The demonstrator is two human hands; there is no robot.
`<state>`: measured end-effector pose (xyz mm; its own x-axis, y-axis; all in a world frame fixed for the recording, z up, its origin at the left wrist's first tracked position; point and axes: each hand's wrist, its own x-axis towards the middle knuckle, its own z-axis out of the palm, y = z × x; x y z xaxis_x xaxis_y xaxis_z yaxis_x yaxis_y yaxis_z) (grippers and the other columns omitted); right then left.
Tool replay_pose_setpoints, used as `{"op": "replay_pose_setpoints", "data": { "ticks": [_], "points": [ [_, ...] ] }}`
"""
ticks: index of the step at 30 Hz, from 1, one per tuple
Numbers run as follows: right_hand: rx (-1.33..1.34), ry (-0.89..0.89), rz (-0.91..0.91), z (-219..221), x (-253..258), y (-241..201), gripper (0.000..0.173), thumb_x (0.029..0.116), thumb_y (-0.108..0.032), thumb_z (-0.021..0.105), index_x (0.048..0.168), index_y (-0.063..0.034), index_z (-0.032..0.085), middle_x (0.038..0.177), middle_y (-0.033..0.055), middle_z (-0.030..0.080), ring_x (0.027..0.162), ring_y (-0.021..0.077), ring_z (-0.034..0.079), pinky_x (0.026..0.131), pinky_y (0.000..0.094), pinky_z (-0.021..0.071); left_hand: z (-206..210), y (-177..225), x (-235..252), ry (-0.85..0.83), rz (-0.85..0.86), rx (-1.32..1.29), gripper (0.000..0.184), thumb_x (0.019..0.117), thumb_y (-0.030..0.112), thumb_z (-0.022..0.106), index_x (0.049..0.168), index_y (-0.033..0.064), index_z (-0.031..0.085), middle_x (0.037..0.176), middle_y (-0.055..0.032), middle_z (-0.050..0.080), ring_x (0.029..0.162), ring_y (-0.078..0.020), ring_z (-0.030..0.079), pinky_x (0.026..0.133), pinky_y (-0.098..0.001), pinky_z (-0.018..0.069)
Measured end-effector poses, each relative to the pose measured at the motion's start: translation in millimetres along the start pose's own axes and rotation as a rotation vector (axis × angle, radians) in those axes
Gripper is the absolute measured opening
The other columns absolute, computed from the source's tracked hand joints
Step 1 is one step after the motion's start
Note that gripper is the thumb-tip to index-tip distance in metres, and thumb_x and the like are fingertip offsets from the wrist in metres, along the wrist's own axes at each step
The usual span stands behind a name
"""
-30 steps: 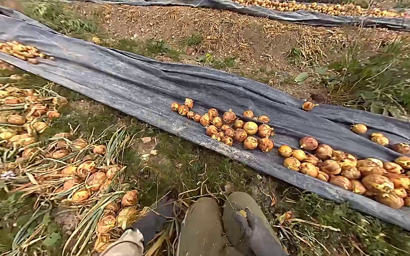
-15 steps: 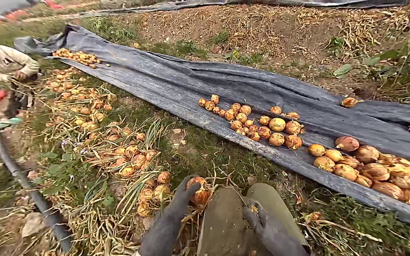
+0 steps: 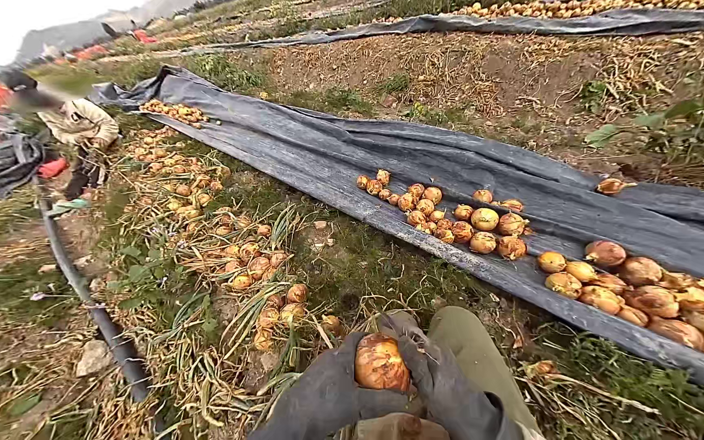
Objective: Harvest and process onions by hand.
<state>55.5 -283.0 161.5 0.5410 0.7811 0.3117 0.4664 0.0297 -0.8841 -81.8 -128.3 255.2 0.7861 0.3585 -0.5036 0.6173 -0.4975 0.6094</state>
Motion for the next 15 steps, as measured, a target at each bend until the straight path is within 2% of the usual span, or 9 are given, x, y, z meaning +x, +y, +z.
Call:
{"op": "replay_pose_setpoints", "data": {
  "ticks": [2, 3, 5, 6, 8, 10, 12, 14, 15],
  "points": [
    [-0.196, 0.09, -0.167, 1.8, -8.5, 5.2, 0.053, 0.1086, -0.048, 0.034, 0.142, -0.0183, 0.062, 0.106, 0.0064, 0.076, 0.088, 0.0182, 0.074, 0.072, 0.0443, 0.0619, 21.7, -16.7, -4.5, -0.194, -0.013, -0.446, 0.071, 0.074, 0.044, 0.09, 0.131, 0.0154, 0.058, 0.094, -0.0018, 0.07, 0.069, -0.0096, 0.065, 0.061, -0.0283, 0.0563],
    [-0.22, 0.139, -0.203, 2.2, -9.8, 6.7, 0.054, 0.1088, -0.048, 0.032, 0.143, -0.0178, 0.061, 0.104, 0.0066, 0.076, 0.083, 0.0179, 0.074, 0.067, 0.0434, 0.0616, 33.4, -24.2, -6.7, -0.282, 0.007, -0.664, 0.056, 0.0782, 0.029, 0.087, 0.124, 0.0128, 0.06, 0.086, -0.003, 0.069, 0.059, -0.0098, 0.061, 0.052, -0.026, 0.0524],
    [-0.081, 0.207, -0.112, 2.1, -9.0, 8.4, 0.054, 0.1106, -0.046, 0.031, 0.144, -0.0156, 0.06, 0.124, 0.0062, 0.073, 0.101, 0.0134, 0.073, 0.086, 0.0387, 0.062, 50.7, -28.5, -9.0, -0.32, 0.022, -0.934, 0.028, 0.0785, 0.009, 0.079, 0.105, 0.0133, 0.069, 0.076, -0.0021, 0.071, 0.052, -0.0088, 0.06, 0.048, -0.0239, 0.0518],
    [0.026, 0.246, -0.007, 2.2, -7.6, 8.7, 0.052, 0.111, -0.042, 0.032, 0.142, -0.0109, 0.06, 0.124, 0.0074, 0.071, 0.1, 0.012, 0.071, 0.09, 0.0356, 0.0594, 53.7, -24.9, -8.1, -0.277, -0.027, -0.985, 0.017, 0.0806, 0.004, 0.075, 0.094, 0.0134, 0.07, 0.069, -0.0011, 0.068, 0.048, -0.0078, 0.057, 0.046, -0.0227, 0.0487],
    [0.094, 0.274, 0.227, -3.7, -6.2, 8.1, 0.05, 0.1102, -0.039, 0.034, 0.137, -0.0076, 0.062, 0.109, 0.0057, 0.072, 0.091, 0.0103, 0.069, 0.085, 0.0327, 0.0591, 49.0, -24.4, -0.2, -0.191, -0.085, -0.951, 0.002, 0.0918, 0.011, 0.069, 0.091, 0.0103, 0.066, 0.063, -0.0013, 0.062, 0.043, -0.0066, 0.05, 0.041, -0.0208, 0.044],
    [-0.027, 0.186, 0.38, -11.9, -11.0, 18.4, 0.054, 0.1088, -0.047, 0.034, 0.136, -0.0111, 0.062, 0.102, 0.0072, 0.072, 0.084, 0.0153, 0.07, 0.077, 0.0396, 0.0599, 34.9, -22.1, 7.6, -0.103, -0.059, -0.857, 0.02, 0.1007, 0.024, 0.064, 0.094, 0.0066, 0.072, 0.056, -0.0004, 0.056, 0.038, -0.0058, 0.044, 0.036, -0.0199, 0.0373],
    [-0.202, -0.05, 0.526, -19.4, -21.5, 34.4, 0.061, 0.105, -0.061, 0.033, 0.142, -0.0197, 0.06, 0.118, 0.0076, 0.072, 0.107, 0.0209, 0.07, 0.096, 0.047, 0.055, 20.3, -8.8, 14.3, -0.031, 0.018, -0.686, 0.03, 0.1051, 0.029, 0.057, 0.091, 0.0077, 0.073, 0.053, 0.0024, 0.051, 0.039, -0.0054, 0.041, 0.037, -0.0201, 0.0344],
    [-0.314, -0.311, 0.612, -17.8, -24.4, 35.4, 0.071, 0.1006, -0.07, 0.034, 0.14, -0.0179, 0.061, 0.122, 0.0137, 0.071, 0.117, 0.0305, 0.066, 0.102, 0.0564, 0.0499, 9.3, 1.4, 22.4, 0.026, 0.088, -0.38, 0.034, 0.1061, 0.037, 0.054, 0.093, 0.0109, 0.071, 0.06, 0.0017, 0.056, 0.047, -0.0087, 0.05, 0.046, -0.0246, 0.0434],
    [-0.295, -0.382, 0.616, -14.9, -22.2, 28.5, 0.07, 0.1003, -0.07, 0.036, 0.138, -0.0173, 0.062, 0.123, 0.014, 0.07, 0.118, 0.0305, 0.066, 0.102, 0.0558, 0.0492, 3.8, 7.1, 24.8, 0.028, 0.086, -0.159, 0.036, 0.1063, 0.042, 0.052, 0.101, 0.0124, 0.071, 0.069, 0.0003, 0.064, 0.058, -0.0115, 0.061, 0.058, -0.0304, 0.0533]
  ]
}}
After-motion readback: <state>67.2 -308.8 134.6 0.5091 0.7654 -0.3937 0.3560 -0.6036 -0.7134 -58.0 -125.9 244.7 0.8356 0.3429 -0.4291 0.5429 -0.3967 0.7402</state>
